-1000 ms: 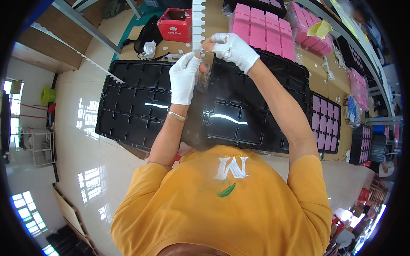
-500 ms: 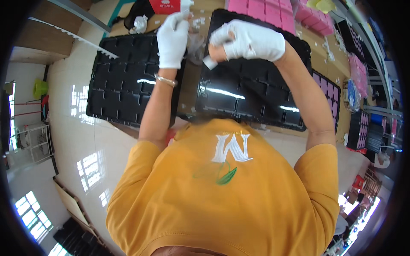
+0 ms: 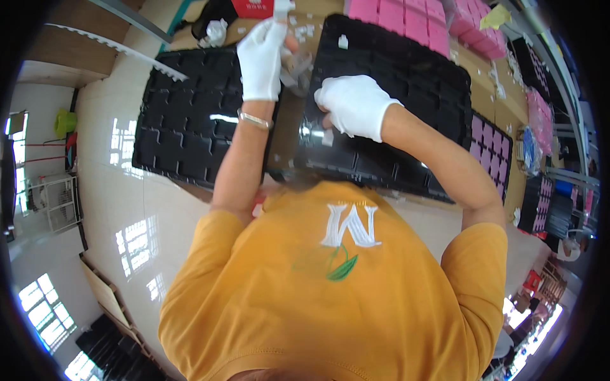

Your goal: The person assembles black plastic trays by peeling off small white protective stickers from the surface. They then place pink foam inserts into the compartments of the trays. The person repeats this process for multiple trays, stacking the completed units on the table.

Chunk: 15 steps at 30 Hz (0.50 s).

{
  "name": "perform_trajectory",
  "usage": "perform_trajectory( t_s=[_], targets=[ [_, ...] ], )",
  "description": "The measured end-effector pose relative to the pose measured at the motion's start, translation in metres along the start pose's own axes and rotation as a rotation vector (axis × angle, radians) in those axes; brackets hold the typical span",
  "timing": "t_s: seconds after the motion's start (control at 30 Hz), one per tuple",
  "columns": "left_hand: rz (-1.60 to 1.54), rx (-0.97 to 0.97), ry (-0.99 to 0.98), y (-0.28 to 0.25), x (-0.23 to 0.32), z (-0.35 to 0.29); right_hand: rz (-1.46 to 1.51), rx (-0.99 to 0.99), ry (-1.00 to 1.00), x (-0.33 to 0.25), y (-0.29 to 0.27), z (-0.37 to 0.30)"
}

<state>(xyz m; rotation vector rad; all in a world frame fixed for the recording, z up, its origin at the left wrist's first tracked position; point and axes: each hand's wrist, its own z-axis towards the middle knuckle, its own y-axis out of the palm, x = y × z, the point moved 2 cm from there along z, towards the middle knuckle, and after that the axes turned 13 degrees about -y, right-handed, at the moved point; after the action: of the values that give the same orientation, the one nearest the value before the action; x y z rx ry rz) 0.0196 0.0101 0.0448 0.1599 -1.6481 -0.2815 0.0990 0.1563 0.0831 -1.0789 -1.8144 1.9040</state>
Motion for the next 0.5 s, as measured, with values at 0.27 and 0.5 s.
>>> perform_trajectory(
  t_s=[0.27,0.5],
  targets=[
    [-0.062,0.015,-0.138,0.005,0.006,-0.008,0.729,0.737,0.153,0.071,-0.044,0.060],
    [0.431,0.225,0.336,0.000,-0.002,-0.002,0.887,0.774,0.196,0.058,-0.048,0.062]
  ],
)
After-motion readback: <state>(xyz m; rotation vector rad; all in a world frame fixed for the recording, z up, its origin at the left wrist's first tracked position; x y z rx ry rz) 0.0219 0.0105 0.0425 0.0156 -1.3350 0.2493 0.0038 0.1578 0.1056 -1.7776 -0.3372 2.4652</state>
